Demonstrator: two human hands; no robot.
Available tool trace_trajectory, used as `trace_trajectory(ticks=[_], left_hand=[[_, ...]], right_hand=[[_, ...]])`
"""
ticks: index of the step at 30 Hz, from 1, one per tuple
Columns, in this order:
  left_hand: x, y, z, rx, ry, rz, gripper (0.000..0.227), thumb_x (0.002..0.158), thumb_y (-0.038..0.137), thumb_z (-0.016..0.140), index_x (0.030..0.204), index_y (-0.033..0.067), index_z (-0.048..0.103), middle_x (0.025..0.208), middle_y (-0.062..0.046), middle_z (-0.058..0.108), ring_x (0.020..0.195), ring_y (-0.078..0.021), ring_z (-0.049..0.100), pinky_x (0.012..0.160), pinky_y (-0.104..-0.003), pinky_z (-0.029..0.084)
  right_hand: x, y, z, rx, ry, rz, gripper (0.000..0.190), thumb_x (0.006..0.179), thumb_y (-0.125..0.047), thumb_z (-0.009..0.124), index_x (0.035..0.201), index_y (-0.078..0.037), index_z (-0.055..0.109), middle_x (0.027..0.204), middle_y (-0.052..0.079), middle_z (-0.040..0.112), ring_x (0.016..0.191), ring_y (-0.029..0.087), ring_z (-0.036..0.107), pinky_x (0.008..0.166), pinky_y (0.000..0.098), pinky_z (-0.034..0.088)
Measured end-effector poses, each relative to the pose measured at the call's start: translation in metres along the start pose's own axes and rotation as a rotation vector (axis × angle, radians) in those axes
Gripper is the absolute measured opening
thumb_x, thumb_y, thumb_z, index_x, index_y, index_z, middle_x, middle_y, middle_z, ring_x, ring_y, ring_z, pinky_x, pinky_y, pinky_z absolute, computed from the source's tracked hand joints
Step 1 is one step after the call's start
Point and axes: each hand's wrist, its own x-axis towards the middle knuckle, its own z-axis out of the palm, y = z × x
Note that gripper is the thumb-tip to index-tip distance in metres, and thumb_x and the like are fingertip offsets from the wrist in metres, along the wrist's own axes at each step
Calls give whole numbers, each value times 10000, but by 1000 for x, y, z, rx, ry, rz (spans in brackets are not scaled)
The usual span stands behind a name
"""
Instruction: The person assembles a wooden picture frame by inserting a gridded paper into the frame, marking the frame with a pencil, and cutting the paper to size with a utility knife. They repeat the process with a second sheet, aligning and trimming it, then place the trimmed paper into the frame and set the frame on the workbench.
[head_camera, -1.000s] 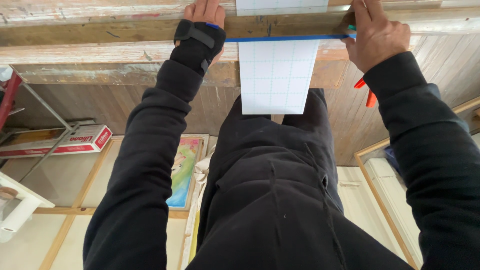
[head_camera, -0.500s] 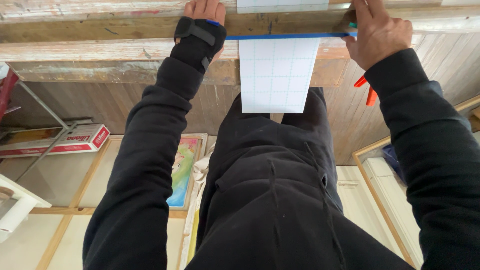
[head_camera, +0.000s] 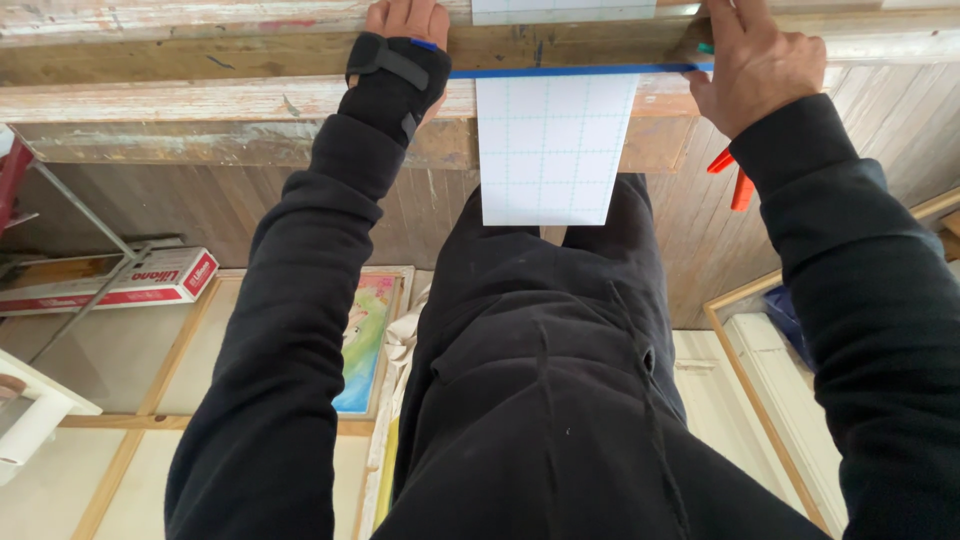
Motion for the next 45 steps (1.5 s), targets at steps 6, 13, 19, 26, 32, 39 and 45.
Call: trace_trajectory(ticks=[6, 13, 19, 26, 32, 39, 45], left_hand=[[-1, -2, 3, 35, -6, 10, 278, 837, 66, 632, 1108, 12, 613, 1313, -163, 563, 1260, -316, 518, 1016, -452, 420], [-3, -2, 7, 34, 35, 10, 240, 878, 72, 647, 1110, 20, 616, 1309, -153, 563, 1268, -313, 514, 1030, -460, 421], [2, 2, -7, 5, 13, 2, 302, 844, 80, 628, 1136, 5, 612, 1287, -166, 574, 1237, -329, 519, 1002, -471, 417], [-4, 1, 3, -18, 46, -7, 334, 902, 66, 607, 1228, -6, 603, 1364, -161, 567, 1305, -332, 504, 1080, -491, 394], [-5, 1, -2, -9, 32, -4, 456, 902, 44, 596, 1349, -40, 569, 1400, -184, 557, 1357, -350, 491, 1136, -486, 374], [-10, 0, 21, -11, 76, -25, 500, 919, 59, 588, 1404, -51, 535, 1445, -208, 552, 1375, -363, 489, 1170, -502, 352], [-21, 11, 40, -97, 79, -190, 489, 1003, 103, 609, 1471, -4, 520, 1457, -200, 552, 1389, -373, 477, 1177, -523, 325]], right_hand=[[3, -4, -11, -10, 34, 8, 700, 820, -402, 898, 1400, -121, 624, 1268, 13, 646, 623, 187, 676, 481, 315, 546], [5, -6, -16, 17, 27, 8, 718, 820, -409, 897, 1408, -106, 617, 1303, 22, 635, 662, 195, 692, 484, 314, 550], [4, -6, -15, 30, 20, 11, 680, 820, -381, 897, 1367, -101, 603, 1321, 20, 630, 650, 192, 681, 486, 308, 543], [3, -6, -13, -16, 38, 1, 694, 842, -413, 882, 1395, -84, 623, 1313, 32, 629, 605, 173, 655, 451, 287, 515], [11, -10, -22, -35, 57, -4, 714, 830, -417, 892, 1400, -76, 631, 1349, 53, 621, 494, 192, 634, 392, 279, 510], [8, -12, -23, 7, -81, 14, 573, 973, -430, 877, 1296, -57, 585, 1439, 60, 522, 615, 232, 668, 475, 341, 525], [12, -17, -27, 57, -98, 41, 700, 905, -391, 895, 1428, -84, 545, 1618, 73, 435, 705, 295, 719, 575, 404, 569]])
